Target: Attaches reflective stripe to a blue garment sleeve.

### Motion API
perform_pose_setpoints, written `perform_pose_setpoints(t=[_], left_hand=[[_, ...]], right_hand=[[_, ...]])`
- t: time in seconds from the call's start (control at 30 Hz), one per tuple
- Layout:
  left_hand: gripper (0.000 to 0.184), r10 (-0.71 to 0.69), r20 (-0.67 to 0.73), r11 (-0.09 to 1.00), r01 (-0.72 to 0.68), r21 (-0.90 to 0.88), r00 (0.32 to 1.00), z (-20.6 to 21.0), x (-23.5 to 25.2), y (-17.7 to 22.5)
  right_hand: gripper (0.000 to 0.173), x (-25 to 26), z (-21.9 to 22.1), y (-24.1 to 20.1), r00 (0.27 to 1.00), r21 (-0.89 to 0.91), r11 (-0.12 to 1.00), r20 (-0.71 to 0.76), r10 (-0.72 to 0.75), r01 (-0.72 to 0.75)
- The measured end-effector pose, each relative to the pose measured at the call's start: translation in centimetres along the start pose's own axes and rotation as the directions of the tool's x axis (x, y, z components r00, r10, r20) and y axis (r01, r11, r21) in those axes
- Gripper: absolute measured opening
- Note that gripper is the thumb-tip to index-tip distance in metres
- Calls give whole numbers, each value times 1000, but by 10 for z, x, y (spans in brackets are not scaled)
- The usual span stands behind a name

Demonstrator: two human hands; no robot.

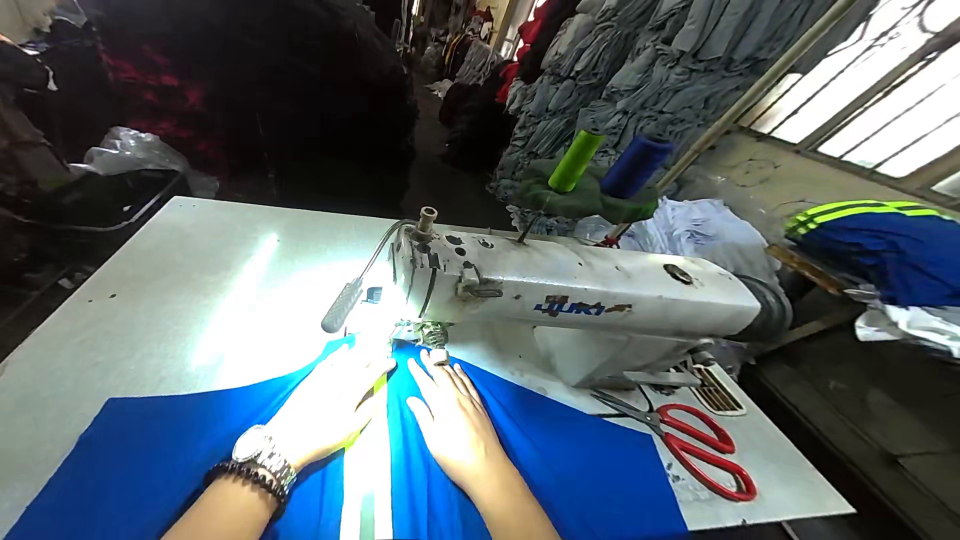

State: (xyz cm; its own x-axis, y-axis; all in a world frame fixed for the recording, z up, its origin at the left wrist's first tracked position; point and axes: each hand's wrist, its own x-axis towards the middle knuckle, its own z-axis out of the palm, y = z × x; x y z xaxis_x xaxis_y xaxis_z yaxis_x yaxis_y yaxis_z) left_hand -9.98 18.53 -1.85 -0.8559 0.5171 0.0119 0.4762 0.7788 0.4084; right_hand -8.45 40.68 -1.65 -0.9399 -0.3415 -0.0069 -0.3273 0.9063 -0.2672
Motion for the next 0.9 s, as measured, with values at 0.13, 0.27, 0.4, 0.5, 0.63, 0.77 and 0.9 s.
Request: perform_pose_setpoints(t=[0.13, 0.27, 0.4, 0.5, 0.63, 0.77, 0.9], left_hand=[[60, 16, -67, 994, -8, 112, 998, 5, 2, -4], [61, -54, -90, 998, 57, 30, 995, 9, -9, 4], [62, -35, -84, 998, 39, 49, 996, 10, -11, 4], [61, -19, -111, 999, 24, 39, 994, 11, -10, 3], [58, -39, -165, 997, 48, 54, 985, 16, -3, 3], [56, -13, -229, 998, 28, 60, 973, 21, -4, 1], [54, -23, -193, 996, 38, 76, 981, 17, -3, 3]], right_hand=[[52, 10, -2, 8, 1000, 6, 1000, 2, -9, 9], [49, 6, -2, 8, 998, 68, 997, -49, -27, 30], [26, -24, -28, 21, 756, 64, 959, -630, -176, 277], [23, -44, -116, 74, 512, -75, 983, -845, -153, 169], [48, -32, -228, 184, 556, 116, 945, -784, 277, -307], [57, -7, -260, 259, 595, 245, 729, -443, 670, -639], [53, -14, -248, 267, 576, 239, 747, -508, 641, -621]])
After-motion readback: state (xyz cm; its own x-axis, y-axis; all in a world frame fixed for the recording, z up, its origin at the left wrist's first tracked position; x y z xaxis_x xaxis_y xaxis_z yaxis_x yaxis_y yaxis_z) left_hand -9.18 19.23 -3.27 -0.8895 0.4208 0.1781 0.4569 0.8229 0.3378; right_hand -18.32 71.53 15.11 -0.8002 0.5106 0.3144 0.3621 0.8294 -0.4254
